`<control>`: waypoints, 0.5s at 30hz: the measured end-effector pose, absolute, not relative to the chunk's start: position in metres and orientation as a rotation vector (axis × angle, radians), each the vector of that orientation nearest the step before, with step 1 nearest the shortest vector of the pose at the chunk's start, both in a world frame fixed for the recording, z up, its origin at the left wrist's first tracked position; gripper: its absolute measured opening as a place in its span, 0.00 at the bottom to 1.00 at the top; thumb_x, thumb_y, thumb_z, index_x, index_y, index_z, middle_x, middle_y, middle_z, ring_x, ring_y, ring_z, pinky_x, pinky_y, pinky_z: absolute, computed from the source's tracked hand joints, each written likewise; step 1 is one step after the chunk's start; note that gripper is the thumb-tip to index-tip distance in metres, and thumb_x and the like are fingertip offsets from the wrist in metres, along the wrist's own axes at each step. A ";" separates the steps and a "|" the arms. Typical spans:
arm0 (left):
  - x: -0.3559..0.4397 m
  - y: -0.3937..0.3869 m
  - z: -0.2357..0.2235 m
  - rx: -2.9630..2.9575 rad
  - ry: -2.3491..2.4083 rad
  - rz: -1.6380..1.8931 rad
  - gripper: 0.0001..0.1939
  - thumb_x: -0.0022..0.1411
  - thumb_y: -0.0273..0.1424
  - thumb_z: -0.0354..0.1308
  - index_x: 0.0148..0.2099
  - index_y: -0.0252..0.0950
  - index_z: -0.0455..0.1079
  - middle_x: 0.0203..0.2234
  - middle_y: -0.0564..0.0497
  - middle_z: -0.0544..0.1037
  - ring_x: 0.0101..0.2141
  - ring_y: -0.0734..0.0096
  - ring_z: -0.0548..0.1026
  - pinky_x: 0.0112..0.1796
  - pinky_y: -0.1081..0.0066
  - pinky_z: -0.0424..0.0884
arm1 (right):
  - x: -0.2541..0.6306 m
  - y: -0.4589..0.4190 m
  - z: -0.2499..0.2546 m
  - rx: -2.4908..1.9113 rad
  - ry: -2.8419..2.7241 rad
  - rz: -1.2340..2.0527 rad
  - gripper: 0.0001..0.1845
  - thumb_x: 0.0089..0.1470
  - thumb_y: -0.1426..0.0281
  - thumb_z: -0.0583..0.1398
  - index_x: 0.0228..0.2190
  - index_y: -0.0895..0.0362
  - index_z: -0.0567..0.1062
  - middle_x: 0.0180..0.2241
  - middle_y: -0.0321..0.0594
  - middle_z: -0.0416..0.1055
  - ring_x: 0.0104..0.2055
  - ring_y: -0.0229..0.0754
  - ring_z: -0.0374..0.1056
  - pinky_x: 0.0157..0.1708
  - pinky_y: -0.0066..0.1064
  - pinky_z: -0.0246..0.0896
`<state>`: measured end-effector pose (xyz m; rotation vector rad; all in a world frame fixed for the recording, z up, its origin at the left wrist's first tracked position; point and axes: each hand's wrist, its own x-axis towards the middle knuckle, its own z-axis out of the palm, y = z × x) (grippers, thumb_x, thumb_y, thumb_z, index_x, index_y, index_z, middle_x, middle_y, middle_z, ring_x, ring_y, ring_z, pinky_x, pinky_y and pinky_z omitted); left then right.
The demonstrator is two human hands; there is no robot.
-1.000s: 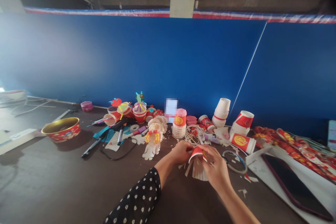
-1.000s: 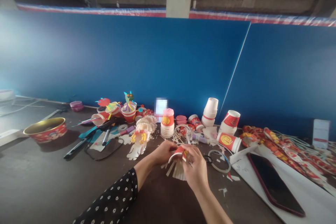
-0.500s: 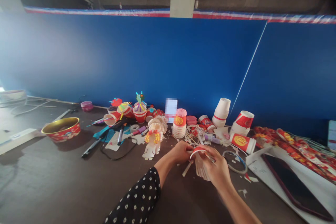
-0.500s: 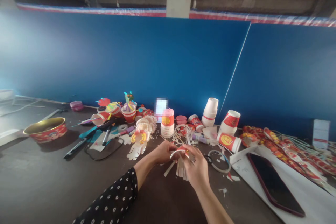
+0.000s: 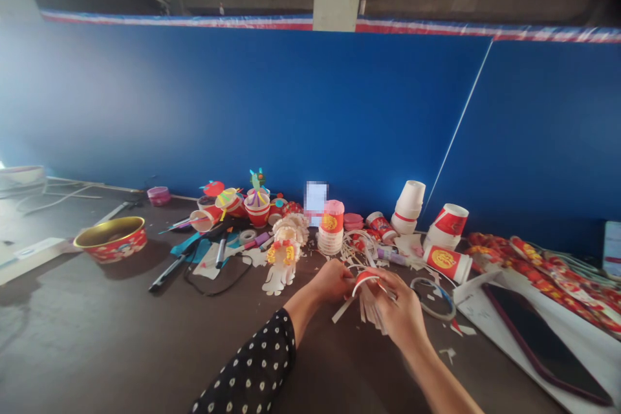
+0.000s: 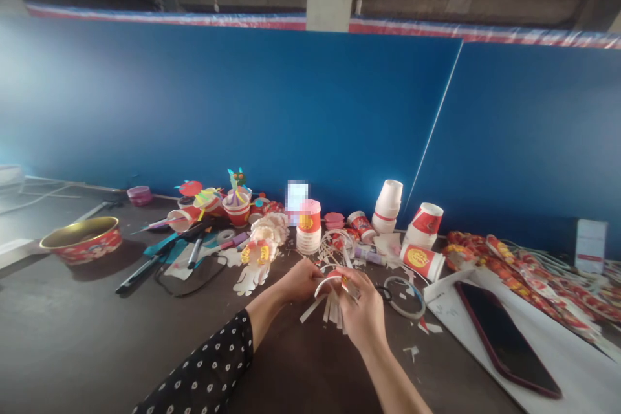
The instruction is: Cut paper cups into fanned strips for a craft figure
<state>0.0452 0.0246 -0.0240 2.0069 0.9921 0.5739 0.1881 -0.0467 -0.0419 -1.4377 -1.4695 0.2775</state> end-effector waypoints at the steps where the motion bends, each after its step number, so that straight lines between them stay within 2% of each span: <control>1: 0.045 0.024 -0.023 1.989 0.986 0.567 0.13 0.47 0.32 0.55 0.15 0.30 0.68 0.07 0.58 0.58 0.15 0.81 0.56 0.19 0.78 0.53 | 0.189 -0.047 -0.041 -1.437 -1.453 0.312 0.13 0.48 0.62 0.56 0.35 0.53 0.75 0.38 0.41 0.73 0.41 0.47 0.68 0.41 0.35 0.62; 6: 0.041 0.024 -0.021 1.904 0.950 0.533 0.10 0.44 0.31 0.56 0.18 0.30 0.69 0.08 0.59 0.59 0.14 0.83 0.55 0.17 0.78 0.52 | 0.191 -0.045 -0.039 -1.393 -1.321 0.548 0.18 0.45 0.56 0.58 0.32 0.56 0.77 0.35 0.43 0.75 0.39 0.49 0.69 0.37 0.32 0.62; 11: 0.036 0.027 -0.022 1.872 0.891 0.493 0.10 0.42 0.33 0.59 0.18 0.30 0.70 0.08 0.59 0.59 0.14 0.83 0.54 0.17 0.78 0.50 | 0.193 -0.045 -0.038 -1.375 -1.222 0.716 0.23 0.44 0.53 0.58 0.32 0.60 0.76 0.25 0.42 0.75 0.28 0.45 0.69 0.25 0.28 0.61; 15: 0.033 0.030 -0.023 1.879 0.817 0.461 0.13 0.41 0.37 0.59 0.19 0.30 0.69 0.09 0.59 0.58 0.14 0.83 0.52 0.17 0.77 0.47 | 0.192 -0.046 -0.035 -1.336 -1.215 0.749 0.25 0.45 0.52 0.57 0.31 0.62 0.76 0.23 0.42 0.74 0.26 0.44 0.68 0.25 0.29 0.60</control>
